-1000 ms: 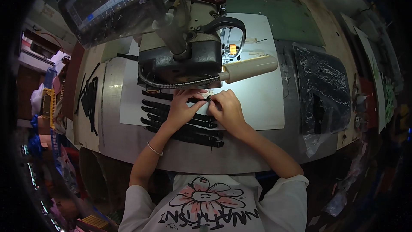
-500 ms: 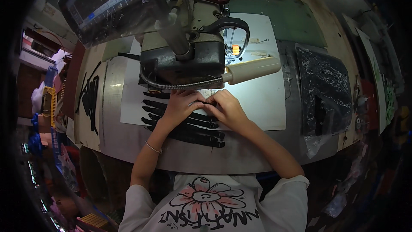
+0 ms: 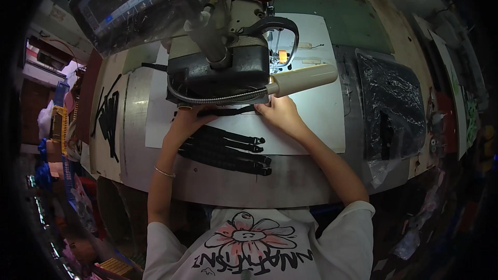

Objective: Sewing and assembling metal buckles onto black straps using an industrial sewing machine.

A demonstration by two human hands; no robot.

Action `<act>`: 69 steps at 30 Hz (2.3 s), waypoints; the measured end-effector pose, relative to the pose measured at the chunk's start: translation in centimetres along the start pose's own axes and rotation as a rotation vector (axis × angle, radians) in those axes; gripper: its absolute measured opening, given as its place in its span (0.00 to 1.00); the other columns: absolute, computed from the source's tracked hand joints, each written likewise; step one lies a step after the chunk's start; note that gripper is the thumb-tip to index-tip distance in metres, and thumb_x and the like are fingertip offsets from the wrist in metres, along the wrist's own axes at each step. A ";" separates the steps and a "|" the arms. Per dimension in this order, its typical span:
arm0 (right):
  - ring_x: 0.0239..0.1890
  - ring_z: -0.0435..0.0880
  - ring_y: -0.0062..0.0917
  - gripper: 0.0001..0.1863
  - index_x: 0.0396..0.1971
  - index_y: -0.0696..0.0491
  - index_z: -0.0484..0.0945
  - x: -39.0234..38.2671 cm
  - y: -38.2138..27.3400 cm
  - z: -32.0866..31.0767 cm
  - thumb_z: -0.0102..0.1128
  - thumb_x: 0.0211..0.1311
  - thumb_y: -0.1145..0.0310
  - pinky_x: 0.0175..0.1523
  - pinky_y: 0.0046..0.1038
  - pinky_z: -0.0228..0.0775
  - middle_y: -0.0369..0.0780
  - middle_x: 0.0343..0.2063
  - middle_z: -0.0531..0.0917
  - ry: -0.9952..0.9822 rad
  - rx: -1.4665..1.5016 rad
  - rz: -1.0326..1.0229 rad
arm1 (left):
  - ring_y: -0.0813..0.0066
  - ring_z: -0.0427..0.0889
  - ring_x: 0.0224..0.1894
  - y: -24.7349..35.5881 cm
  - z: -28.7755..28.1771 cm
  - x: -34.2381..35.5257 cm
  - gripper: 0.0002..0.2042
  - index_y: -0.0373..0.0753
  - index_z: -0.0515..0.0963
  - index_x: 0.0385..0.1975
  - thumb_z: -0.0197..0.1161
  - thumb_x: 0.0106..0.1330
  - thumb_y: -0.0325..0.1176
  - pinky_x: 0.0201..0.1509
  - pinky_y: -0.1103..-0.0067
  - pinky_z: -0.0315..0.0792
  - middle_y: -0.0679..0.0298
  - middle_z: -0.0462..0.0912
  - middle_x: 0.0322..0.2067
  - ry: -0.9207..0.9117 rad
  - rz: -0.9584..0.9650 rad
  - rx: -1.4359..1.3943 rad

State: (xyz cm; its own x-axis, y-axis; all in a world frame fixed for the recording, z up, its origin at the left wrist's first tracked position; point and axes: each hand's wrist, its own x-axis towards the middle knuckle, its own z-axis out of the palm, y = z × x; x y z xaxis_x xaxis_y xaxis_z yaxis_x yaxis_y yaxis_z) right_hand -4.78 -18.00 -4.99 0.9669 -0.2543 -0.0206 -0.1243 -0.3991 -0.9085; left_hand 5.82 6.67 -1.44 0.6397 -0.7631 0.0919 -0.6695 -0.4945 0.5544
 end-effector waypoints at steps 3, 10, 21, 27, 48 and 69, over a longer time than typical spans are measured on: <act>0.21 0.73 0.26 0.15 0.23 0.59 0.72 0.6 -0.5 -0.7 0.65 0.45 0.63 0.30 0.29 0.65 0.39 0.16 0.74 -0.016 -0.089 0.082 | 0.64 0.78 0.38 -0.1 1.1 0.6 0.15 0.37 0.77 0.37 0.68 0.49 0.35 0.43 0.74 0.71 0.61 0.80 0.34 0.031 -0.065 -0.228; 0.25 0.74 0.29 0.18 0.26 0.57 0.71 1.9 0.4 -1.0 0.66 0.44 0.59 0.33 0.31 0.66 0.39 0.19 0.74 -0.032 -0.314 0.068 | 0.64 0.78 0.34 1.3 2.0 1.5 0.12 0.37 0.77 0.33 0.65 0.50 0.32 0.39 0.75 0.72 0.61 0.78 0.31 0.245 0.269 0.115; 0.25 0.73 0.27 0.18 0.30 0.56 0.72 2.0 -1.9 -2.0 0.64 0.45 0.59 0.33 0.31 0.67 0.41 0.21 0.75 -0.115 -0.193 -0.039 | 0.74 0.78 0.33 1.6 3.7 1.9 0.11 0.41 0.75 0.37 0.57 0.52 0.30 0.32 0.81 0.73 0.67 0.78 0.33 0.357 0.490 0.469; 0.27 0.76 0.30 0.18 0.28 0.56 0.73 2.6 -1.3 -1.8 0.65 0.43 0.58 0.33 0.31 0.68 0.41 0.21 0.76 -0.169 -0.216 0.105 | 0.70 0.77 0.36 1.2 4.2 1.7 0.15 0.44 0.73 0.42 0.56 0.52 0.27 0.34 0.80 0.73 0.64 0.77 0.37 0.310 0.512 0.448; 0.30 0.79 0.27 0.12 0.26 0.55 0.75 2.7 -1.1 -1.3 0.65 0.45 0.64 0.35 0.28 0.68 0.38 0.24 0.80 -0.235 -0.058 0.287 | 0.69 0.75 0.35 2.4 4.1 1.6 0.21 0.56 0.71 0.49 0.53 0.54 0.29 0.36 0.74 0.69 0.65 0.73 0.36 0.218 0.517 0.415; 0.31 0.73 0.36 0.08 0.22 0.56 0.77 -0.7 -1.5 -1.0 0.63 0.43 0.67 0.38 0.33 0.60 0.41 0.23 0.76 0.201 -0.310 -0.421 | 0.64 0.73 0.46 3.7 4.2 2.2 0.21 0.47 0.70 0.51 0.52 0.54 0.28 0.51 0.72 0.66 0.63 0.74 0.43 0.125 0.554 0.615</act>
State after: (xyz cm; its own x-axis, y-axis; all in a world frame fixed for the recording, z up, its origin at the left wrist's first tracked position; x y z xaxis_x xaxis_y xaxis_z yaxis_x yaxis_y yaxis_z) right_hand -5.52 -18.12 -3.19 0.8896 -0.1675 0.4250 0.1744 -0.7354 -0.6548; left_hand 3.19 1.38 -2.62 0.1699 -0.9289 0.3291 -0.9629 -0.2275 -0.1450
